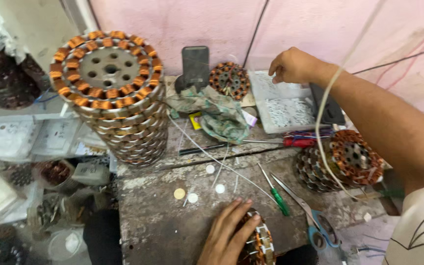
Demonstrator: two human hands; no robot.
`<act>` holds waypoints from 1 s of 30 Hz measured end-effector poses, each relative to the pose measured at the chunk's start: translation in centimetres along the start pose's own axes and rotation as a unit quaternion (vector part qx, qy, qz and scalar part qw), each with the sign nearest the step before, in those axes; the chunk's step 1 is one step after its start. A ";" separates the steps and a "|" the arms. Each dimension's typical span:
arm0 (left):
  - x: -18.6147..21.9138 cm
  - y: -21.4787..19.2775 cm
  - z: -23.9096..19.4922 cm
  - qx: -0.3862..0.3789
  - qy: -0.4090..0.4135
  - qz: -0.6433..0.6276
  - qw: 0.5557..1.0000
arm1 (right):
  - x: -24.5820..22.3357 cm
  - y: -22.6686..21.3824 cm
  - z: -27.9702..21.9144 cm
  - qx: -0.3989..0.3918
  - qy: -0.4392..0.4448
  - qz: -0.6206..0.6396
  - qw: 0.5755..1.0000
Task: The person inserts white insulation strips into the slots of a motor stator by hand. They use scissors to cut the strips and a screwdriver to push and seat the materials into the stator slots.
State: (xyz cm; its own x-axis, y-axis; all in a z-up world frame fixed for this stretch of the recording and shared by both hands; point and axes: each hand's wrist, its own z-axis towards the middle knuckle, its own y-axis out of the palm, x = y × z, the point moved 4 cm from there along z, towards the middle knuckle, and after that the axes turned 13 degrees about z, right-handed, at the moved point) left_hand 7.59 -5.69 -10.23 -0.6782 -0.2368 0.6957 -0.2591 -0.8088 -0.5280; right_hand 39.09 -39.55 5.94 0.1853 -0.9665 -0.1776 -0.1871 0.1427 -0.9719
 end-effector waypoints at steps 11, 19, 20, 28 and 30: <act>1.2 -2.8 0.6 -0.005 -0.002 -0.073 0.997 | -6.1 -3.5 0.4 0.022 0.013 -0.178 0.984; 1.4 -3.2 -1.2 0.057 0.033 -0.085 0.994 | -20.5 -1.2 -11.6 0.188 -0.175 0.016 0.966; 1.3 -3.0 -1.6 0.072 0.031 -0.088 0.993 | -22.9 -1.3 -13.6 0.167 -0.187 0.039 0.967; 0.9 -2.7 -4.3 0.206 0.101 -0.050 0.972 | -23.5 10.1 -17.2 -0.024 -0.025 0.033 0.999; 1.0 -3.1 -4.0 0.186 0.096 -0.043 0.977 | -20.0 14.5 -16.7 -0.002 -0.049 0.096 0.994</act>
